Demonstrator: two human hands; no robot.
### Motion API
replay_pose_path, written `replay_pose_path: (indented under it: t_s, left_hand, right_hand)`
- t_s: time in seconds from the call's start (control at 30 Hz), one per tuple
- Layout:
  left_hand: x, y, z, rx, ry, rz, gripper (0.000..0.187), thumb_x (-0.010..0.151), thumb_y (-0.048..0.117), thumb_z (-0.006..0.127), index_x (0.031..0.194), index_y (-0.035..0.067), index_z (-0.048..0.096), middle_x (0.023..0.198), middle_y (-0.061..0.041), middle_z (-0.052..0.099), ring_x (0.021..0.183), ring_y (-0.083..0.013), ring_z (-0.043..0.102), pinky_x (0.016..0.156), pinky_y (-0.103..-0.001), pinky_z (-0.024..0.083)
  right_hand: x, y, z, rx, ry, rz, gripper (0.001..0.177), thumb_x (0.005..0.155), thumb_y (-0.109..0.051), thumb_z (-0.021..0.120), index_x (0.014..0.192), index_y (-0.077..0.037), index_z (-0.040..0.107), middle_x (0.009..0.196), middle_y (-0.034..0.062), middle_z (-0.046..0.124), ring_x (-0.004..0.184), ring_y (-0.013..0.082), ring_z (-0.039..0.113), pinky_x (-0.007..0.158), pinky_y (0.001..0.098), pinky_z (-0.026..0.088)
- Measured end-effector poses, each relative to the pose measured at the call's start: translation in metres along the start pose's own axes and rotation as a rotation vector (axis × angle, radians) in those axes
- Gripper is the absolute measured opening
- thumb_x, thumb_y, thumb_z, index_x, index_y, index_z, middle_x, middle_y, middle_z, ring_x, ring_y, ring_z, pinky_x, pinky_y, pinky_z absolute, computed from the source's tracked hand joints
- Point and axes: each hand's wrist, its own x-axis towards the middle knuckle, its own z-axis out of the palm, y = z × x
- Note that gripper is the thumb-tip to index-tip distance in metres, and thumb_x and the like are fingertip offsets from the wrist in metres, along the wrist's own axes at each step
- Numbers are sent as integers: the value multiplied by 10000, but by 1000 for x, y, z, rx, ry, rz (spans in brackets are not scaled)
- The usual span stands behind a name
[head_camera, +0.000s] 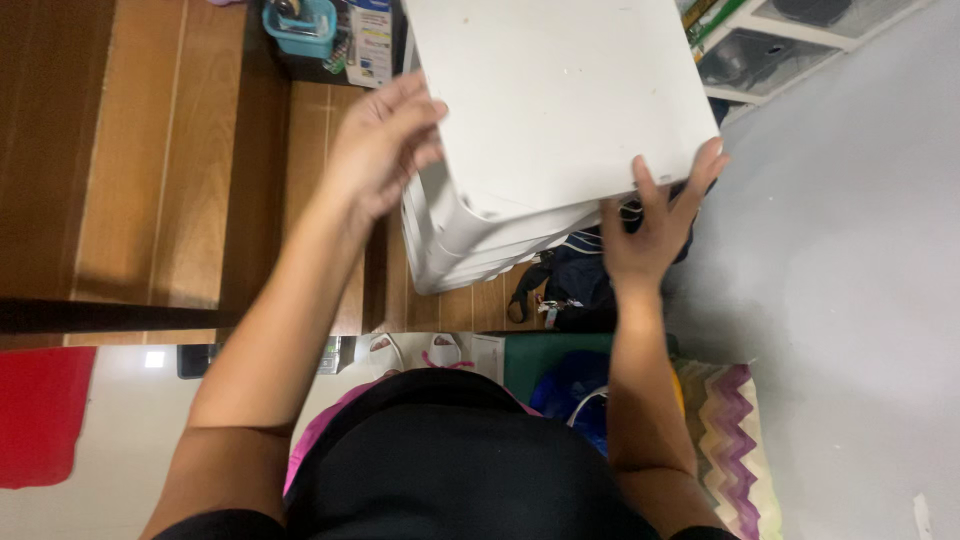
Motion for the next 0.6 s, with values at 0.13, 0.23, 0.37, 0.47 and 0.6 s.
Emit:
replay_pose_path:
  t_s: [0.13,0.23,0.37,0.47,0.6]
  left_hand:
    - [-23,-20,7,-122,55,18,309,883,-84,679,1173,-34,585,960,-144,720,836,-209,748,704,-282,661]
    - [-45,-43,17,-225,20,80,308,897,-79,667,1167,-10,536,1001,-142,705,910,-222,743,796,-335,662]
    - [-61,-80,38,-305,4,198,319,946,-79,670,1188,15,485,1145,-142,665,1024,-221,712,920,-391,621]
    - [-67,-99,51,-277,20,273,321,984,-75,677,1202,10,457,1230,-158,623,1079,-247,713,988,-404,623]
    - [-66,-113,68,-302,97,327,477,922,-47,685,1318,33,430,1346,-109,568,1099,-225,694,945,-351,601]
  right_hand:
    - [19,6,-11,250,-89,61,511,986,20,796,1443,-160,653,1732,260,95,1608,413,220,1313,465,357]
    - [35,15,-12,128,-93,11,463,971,13,836,1393,-116,692,1558,245,280,1422,364,439,1184,400,470]
    - [57,29,-7,40,-115,52,474,952,24,807,1400,-117,740,1124,83,545,973,219,569,889,328,516]
    - [73,35,5,114,-141,5,465,969,23,810,1408,-102,720,1007,72,566,895,208,571,829,306,518]
    - [100,30,1,140,-256,-107,535,955,77,718,1472,-55,677,1172,149,662,1071,260,656,967,363,543]
